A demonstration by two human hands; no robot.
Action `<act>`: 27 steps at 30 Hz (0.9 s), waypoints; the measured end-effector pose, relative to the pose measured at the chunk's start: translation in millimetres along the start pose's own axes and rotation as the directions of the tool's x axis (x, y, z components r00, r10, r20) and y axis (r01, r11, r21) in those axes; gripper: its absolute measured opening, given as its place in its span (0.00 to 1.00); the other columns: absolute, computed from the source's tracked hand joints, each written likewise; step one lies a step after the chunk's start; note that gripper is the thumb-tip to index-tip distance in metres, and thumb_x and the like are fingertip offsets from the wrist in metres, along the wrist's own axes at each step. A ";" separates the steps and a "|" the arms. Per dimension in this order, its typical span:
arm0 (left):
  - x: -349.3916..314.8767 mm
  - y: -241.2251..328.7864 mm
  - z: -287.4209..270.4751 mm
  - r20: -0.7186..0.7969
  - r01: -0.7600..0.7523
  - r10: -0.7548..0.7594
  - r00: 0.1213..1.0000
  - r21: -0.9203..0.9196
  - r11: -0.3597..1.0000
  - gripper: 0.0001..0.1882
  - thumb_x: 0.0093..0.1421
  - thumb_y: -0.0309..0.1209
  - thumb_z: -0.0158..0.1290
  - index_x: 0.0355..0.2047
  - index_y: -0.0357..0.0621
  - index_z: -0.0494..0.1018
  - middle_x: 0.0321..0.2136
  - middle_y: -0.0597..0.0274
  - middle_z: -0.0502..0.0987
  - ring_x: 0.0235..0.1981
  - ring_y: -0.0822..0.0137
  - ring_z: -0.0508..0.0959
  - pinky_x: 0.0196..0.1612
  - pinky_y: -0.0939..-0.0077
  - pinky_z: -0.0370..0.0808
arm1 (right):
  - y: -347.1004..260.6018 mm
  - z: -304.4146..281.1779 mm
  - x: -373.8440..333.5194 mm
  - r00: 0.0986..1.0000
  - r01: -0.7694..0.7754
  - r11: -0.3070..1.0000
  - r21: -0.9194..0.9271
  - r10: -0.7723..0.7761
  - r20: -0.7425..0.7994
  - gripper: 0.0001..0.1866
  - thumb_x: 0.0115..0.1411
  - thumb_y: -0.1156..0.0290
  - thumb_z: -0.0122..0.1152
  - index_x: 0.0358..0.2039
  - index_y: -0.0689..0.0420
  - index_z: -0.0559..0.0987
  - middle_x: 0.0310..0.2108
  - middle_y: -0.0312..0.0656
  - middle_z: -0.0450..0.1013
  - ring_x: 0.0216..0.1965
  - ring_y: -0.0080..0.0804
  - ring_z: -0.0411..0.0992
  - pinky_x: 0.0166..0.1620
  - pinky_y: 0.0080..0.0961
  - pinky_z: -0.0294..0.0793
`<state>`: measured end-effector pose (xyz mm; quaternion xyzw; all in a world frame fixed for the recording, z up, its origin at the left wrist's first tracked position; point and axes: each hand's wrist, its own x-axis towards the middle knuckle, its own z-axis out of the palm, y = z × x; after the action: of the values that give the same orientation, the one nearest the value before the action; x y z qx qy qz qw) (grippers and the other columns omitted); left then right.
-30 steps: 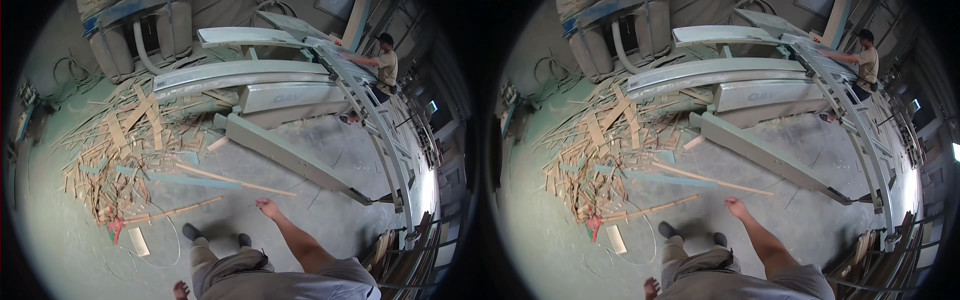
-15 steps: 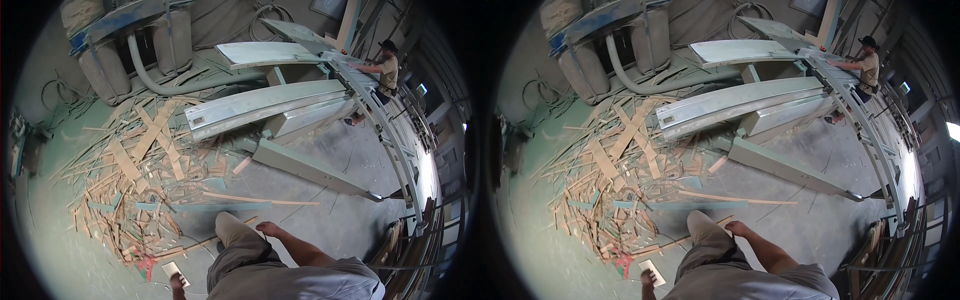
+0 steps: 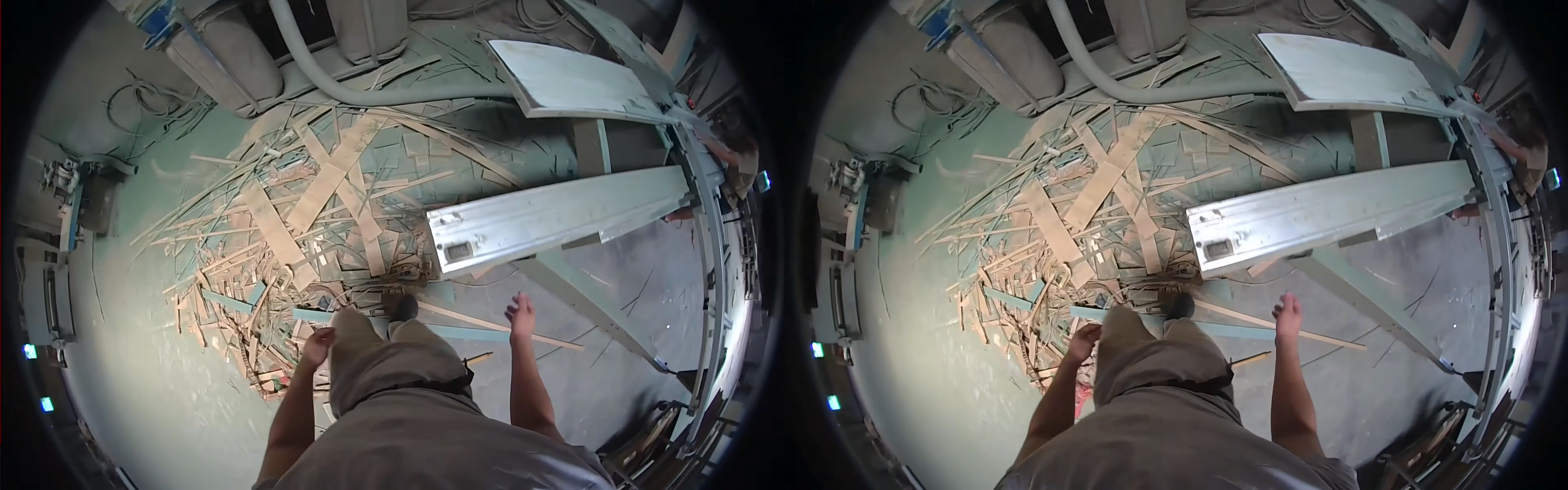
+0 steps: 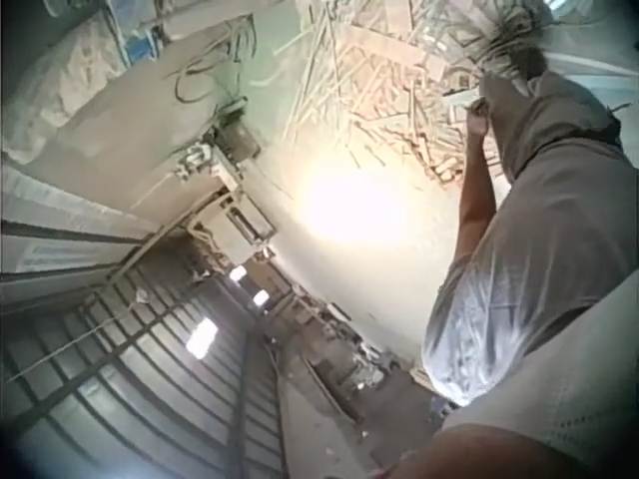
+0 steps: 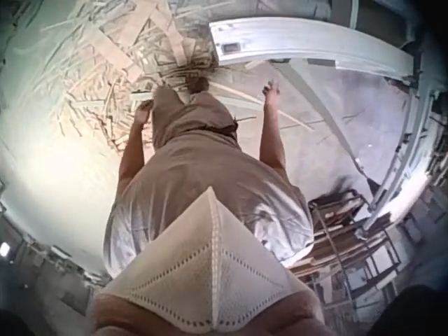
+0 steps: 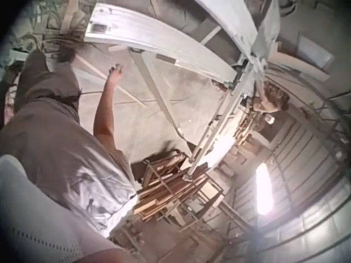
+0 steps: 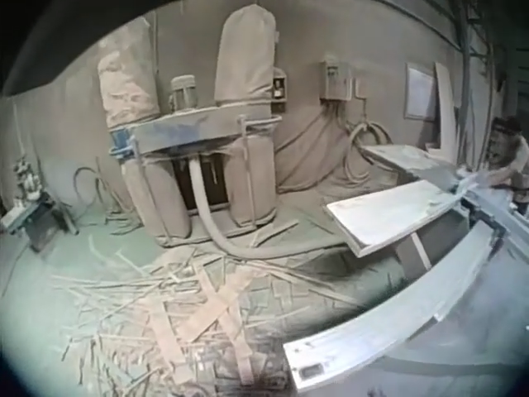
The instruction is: Moving cut wood strips from a processing table and organizing them onto a storage rack in a factory setting.
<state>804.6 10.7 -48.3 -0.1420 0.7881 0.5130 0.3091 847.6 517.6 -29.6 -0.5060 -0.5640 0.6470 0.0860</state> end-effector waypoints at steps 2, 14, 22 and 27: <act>40.6 -16.0 -51.3 -0.106 0.122 -0.138 0.985 -0.146 0.982 0.17 0.56 0.35 0.48 0.44 0.39 0.70 0.36 0.60 0.75 0.35 0.67 0.74 0.38 0.77 0.70 | -59.9 55.3 15.9 0.996 0.060 0.989 0.138 -0.050 -0.069 0.23 0.59 0.53 0.48 0.49 0.56 0.66 0.43 0.41 0.66 0.38 0.31 0.66 0.40 0.27 0.68; 276.8 79.6 -235.9 0.388 0.779 -0.683 0.618 -0.184 0.600 0.09 0.56 0.36 0.47 0.33 0.47 0.68 0.20 0.62 0.69 0.17 0.65 0.67 0.17 0.70 0.62 | -173.2 169.5 72.7 0.717 0.229 0.940 -0.253 -0.338 -0.609 0.24 0.55 0.70 0.54 0.50 0.67 0.63 0.44 0.53 0.68 0.45 0.39 0.68 0.49 0.29 0.64; 530.0 406.8 -235.4 0.117 -0.075 0.089 0.989 -0.123 0.990 0.10 0.57 0.35 0.50 0.38 0.46 0.71 0.30 0.70 0.72 0.27 0.76 0.71 0.27 0.82 0.67 | -176.8 198.6 64.2 0.463 -0.297 0.848 -0.439 -0.274 -0.843 0.27 0.50 0.62 0.59 0.46 0.67 0.68 0.41 0.57 0.69 0.45 0.50 0.67 0.51 0.34 0.63; 577.1 533.4 -211.6 0.198 -0.267 0.294 0.935 -0.152 0.952 0.12 0.59 0.34 0.48 0.43 0.47 0.70 0.36 0.66 0.74 0.32 0.73 0.73 0.33 0.78 0.69 | -222.3 269.4 63.8 0.378 -0.134 0.886 -0.444 -0.369 -0.849 0.26 0.51 0.67 0.57 0.50 0.64 0.67 0.49 0.56 0.63 0.53 0.50 0.59 0.56 0.35 0.57</act>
<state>0.3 106.1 30.7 0.0104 0.7287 0.6116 0.3080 512.7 465.5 76.5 -0.7396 -0.5869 0.1022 0.3130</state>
